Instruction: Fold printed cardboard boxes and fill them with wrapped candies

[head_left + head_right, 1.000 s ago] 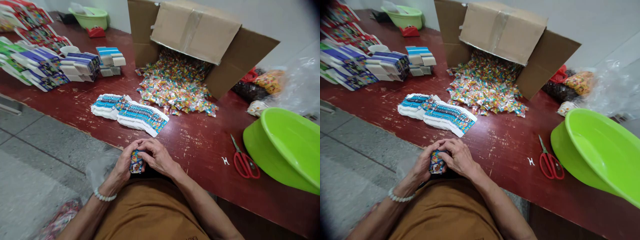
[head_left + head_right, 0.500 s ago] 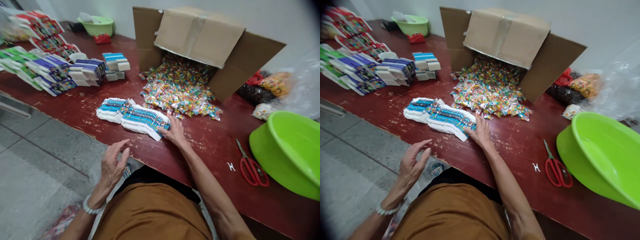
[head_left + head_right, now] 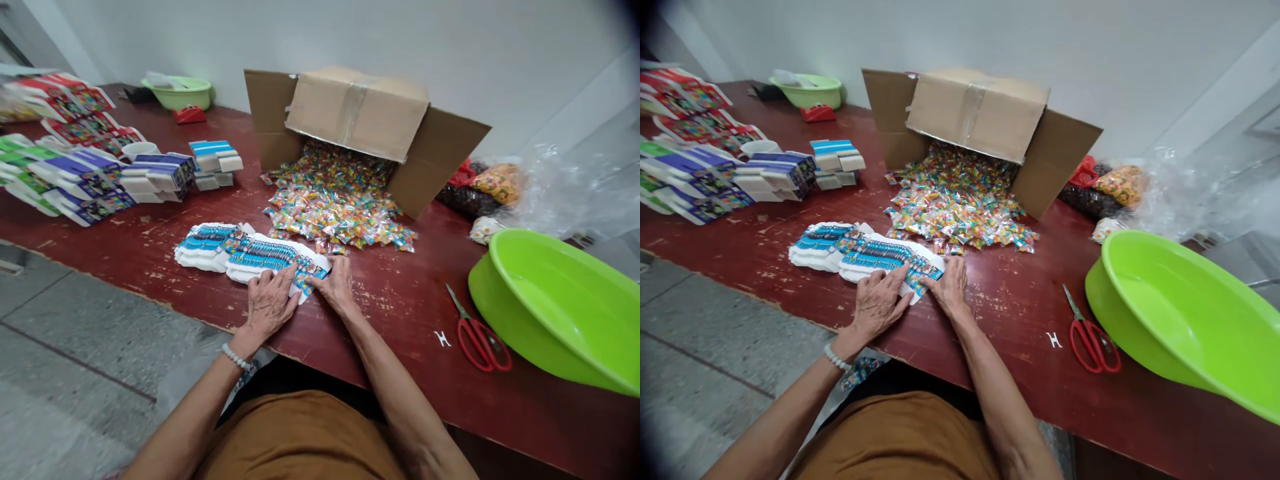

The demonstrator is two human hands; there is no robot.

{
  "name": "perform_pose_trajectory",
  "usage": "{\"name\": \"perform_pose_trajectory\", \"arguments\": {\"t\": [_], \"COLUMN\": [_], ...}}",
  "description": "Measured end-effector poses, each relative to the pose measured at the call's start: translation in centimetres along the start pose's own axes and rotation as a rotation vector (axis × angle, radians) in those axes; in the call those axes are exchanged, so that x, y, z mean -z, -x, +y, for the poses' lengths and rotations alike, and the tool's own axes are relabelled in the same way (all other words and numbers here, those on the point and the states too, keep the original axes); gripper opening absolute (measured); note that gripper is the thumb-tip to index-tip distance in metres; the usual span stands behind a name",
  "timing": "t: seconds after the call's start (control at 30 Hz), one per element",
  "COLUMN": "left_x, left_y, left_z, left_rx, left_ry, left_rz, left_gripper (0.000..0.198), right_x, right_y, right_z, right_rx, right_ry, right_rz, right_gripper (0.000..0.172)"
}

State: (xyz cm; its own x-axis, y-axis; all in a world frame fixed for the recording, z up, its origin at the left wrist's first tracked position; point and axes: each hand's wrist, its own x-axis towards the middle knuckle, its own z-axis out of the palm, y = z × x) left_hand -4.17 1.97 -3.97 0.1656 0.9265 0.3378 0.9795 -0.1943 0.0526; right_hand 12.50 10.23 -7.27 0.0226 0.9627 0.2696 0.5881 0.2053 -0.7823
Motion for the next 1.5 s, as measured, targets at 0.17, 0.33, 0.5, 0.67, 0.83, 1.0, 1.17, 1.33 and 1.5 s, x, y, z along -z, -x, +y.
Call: {"name": "perform_pose_trajectory", "arguments": {"t": [0.17,0.33,0.5,0.67,0.83,1.0,1.17,1.33,1.5], "left_x": [-0.3,1.5,5.2,6.0,5.9,6.3,6.5,6.6,6.7], "left_y": [0.0,-0.5,-0.8,0.7,1.8,1.9,1.7,0.9,0.9], "left_z": [0.3,0.4,0.3,1.5,2.7,2.8,3.2,3.7,4.6], "left_rx": [0.007,0.085,0.397,0.402,0.468,0.532,0.572,0.653,0.665], "left_ry": [0.016,0.15,1.284,1.948,2.023,1.933,1.891,1.851,1.663], "left_rz": [0.007,0.082,-0.29,-0.929,-0.794,-0.682,-0.539,-0.457,-0.12], "left_gripper": [0.051,0.051,0.053,0.056,0.043,0.042,0.037,0.042,0.064], "right_x": [0.6,2.8,6.8,8.5,8.1,8.5,8.8,8.1,7.7], "right_y": [0.0,-0.4,0.2,1.5,2.3,2.8,4.0,5.5,5.3], "right_z": [-0.3,-1.1,-3.7,-6.8,-7.6,-7.9,-7.6,-7.8,-8.1], "right_rx": [-0.057,-0.11,-0.056,0.02,-0.046,-0.123,-0.128,-0.209,-0.244], "right_ry": [-0.239,-0.433,-0.653,-0.872,-0.974,-1.038,-0.972,-0.873,-0.768], "right_rz": [0.023,-0.008,-0.233,-0.55,-0.558,-0.568,-0.619,-0.591,-0.388], "right_gripper": [0.033,0.029,0.03,0.021,0.031,0.036,0.049,0.022,0.024]}}
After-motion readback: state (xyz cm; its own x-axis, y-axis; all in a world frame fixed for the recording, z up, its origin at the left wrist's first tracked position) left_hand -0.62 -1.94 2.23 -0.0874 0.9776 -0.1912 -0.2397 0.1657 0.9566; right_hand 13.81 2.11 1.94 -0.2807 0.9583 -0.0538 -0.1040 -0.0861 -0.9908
